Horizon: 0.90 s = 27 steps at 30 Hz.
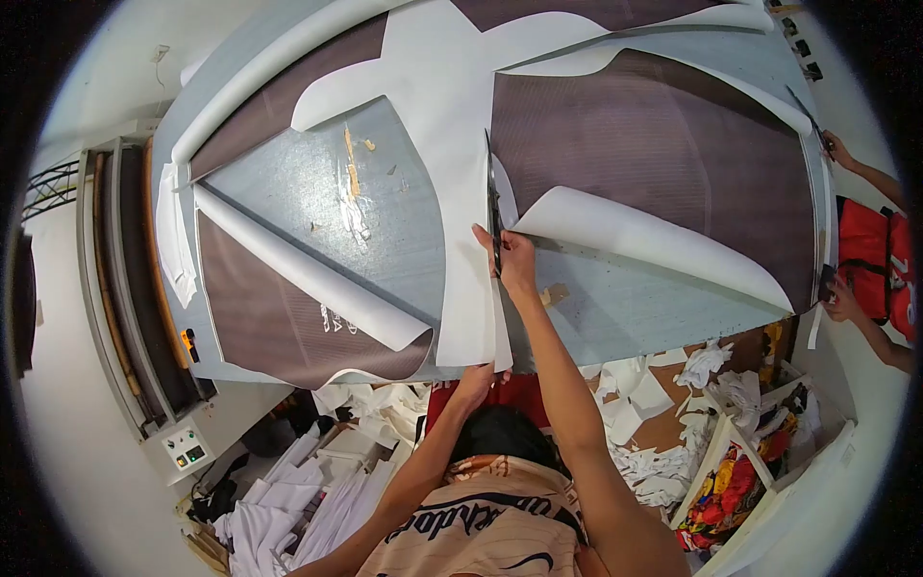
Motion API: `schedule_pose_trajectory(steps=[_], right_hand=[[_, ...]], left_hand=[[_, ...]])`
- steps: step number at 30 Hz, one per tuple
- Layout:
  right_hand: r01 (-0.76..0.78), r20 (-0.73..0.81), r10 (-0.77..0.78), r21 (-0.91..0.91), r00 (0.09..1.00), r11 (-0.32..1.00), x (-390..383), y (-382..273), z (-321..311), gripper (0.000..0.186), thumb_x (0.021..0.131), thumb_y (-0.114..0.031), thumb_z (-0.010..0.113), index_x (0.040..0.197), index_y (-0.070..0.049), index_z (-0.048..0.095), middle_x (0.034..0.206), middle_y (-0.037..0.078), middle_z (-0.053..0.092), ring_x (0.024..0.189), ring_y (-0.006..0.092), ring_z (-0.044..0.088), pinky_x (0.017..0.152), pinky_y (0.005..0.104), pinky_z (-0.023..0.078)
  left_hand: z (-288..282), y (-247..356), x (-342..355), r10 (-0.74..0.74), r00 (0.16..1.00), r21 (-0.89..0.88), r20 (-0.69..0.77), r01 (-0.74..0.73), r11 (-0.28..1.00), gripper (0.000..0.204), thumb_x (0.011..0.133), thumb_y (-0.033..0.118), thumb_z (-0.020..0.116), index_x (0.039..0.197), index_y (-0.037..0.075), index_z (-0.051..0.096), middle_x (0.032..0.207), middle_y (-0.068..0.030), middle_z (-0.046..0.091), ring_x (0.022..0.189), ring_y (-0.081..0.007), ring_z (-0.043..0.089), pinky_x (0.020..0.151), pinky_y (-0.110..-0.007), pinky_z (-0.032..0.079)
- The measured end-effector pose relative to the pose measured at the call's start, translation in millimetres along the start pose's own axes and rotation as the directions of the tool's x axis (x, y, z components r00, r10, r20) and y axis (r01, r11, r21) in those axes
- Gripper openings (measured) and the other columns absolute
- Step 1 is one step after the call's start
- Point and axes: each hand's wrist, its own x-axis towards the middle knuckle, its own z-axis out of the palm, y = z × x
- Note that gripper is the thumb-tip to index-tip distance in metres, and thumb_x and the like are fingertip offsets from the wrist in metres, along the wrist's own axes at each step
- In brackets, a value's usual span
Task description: Cutting fabric following paper patterns on a large table.
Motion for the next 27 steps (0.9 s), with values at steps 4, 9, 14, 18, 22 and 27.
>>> schedule_pose_trajectory(steps=[4, 9, 14, 18, 22, 27], right_hand=[[-0.019, 0.009, 0.019, 0.059, 1.0, 0.998, 13.2, -0.5, 14.5, 0.055, 0.081, -0.041, 0.084, 0.055, -0.014, 0.043, 0.047, -0.003, 0.046, 0.037, 0.0072, 0.044, 0.039, 0.0231, 0.036], [0.002, 0.023, -0.006, 0.172, 1.0, 0.985, 25.0, -4.0, 22.6, 0.055, 0.08, -0.044, 0.084, 0.058, -0.014, 0.043, 0.049, -0.003, 0.045, 0.037, 0.007, 0.044, 0.039, 0.0234, 0.036], [-0.035, -0.023, 0.039, 0.179, 0.999, 0.983, 37.0, -15.1, 32.3, 0.055, 0.08, -0.045, 0.084, 0.058, -0.014, 0.043, 0.05, -0.004, 0.045, 0.038, 0.0068, 0.044, 0.039, 0.0235, 0.036], [-0.028, -0.051, 0.038, 0.182, 0.998, 0.983, 46.4, -32.0, 41.4, 0.053, 0.08, -0.047, 0.083, 0.06, -0.013, 0.047, 0.051, -0.004, 0.045, 0.04, 0.0067, 0.044, 0.04, 0.0233, 0.036], [-0.044, -0.046, 0.055, 0.202, 0.997, 0.978, 54.4, -50.5, 46.9, 0.053, 0.08, -0.048, 0.083, 0.06, -0.012, 0.049, 0.051, -0.004, 0.045, 0.04, 0.0068, 0.044, 0.041, 0.0232, 0.037], [-0.055, -0.058, 0.066, 0.181, 0.996, 0.982, 69.2, -65.6, 49.8, 0.049, 0.083, -0.047, 0.079, 0.062, -0.011, 0.053, 0.054, -0.001, 0.051, 0.041, 0.0101, 0.05, 0.04, 0.0256, 0.038]], left_hand=[[-4.2, 2.5, 1.6, 0.01, 0.998, -0.04, 0.062, -0.007, 0.999, 0.022, 0.103, 0.021, 0.054, 0.107, 0.002, 0.064, 0.084, -0.0058, 0.062, 0.075, -0.0161, 0.059, 0.066, -0.03, 0.046], [8.2, 18.4, -3.9, -0.044, 0.998, -0.106, 0.033, 0.047, 0.993, 0.019, 0.098, 0.02, 0.058, 0.092, 0.004, 0.065, 0.08, -0.0048, 0.062, 0.073, -0.0164, 0.058, 0.067, -0.031, 0.046], [6.7, 18.5, -2.3, 0.001, 0.999, -0.111, 0.036, 0.003, 0.994, 0.016, 0.097, 0.017, 0.058, 0.09, 0.004, 0.064, 0.079, -0.0053, 0.062, 0.073, -0.0176, 0.059, 0.068, -0.031, 0.046], [4.0, 12.7, -0.8, -0.018, 1.0, -0.136, -0.014, 0.016, 0.991, 0.014, 0.097, 0.015, 0.059, 0.089, 0.003, 0.063, 0.078, -0.0062, 0.062, 0.072, -0.0187, 0.059, 0.069, -0.032, 0.047], [-5.1, 12.7, -1.4, -0.029, 0.999, -0.06, 0.024, 0.03, 0.998, 0.02, 0.1, 0.022, 0.059, 0.107, 0.003, 0.063, 0.09, -0.0059, 0.064, 0.081, -0.0179, 0.06, 0.075, -0.032, 0.048], [4.8, 21.7, -0.5, -0.036, 0.999, -0.109, -0.001, 0.035, 0.993, 0.012, 0.097, 0.014, 0.061, 0.097, 0.002, 0.062, 0.085, -0.0077, 0.064, 0.074, -0.0189, 0.06, 0.069, -0.031, 0.048]])
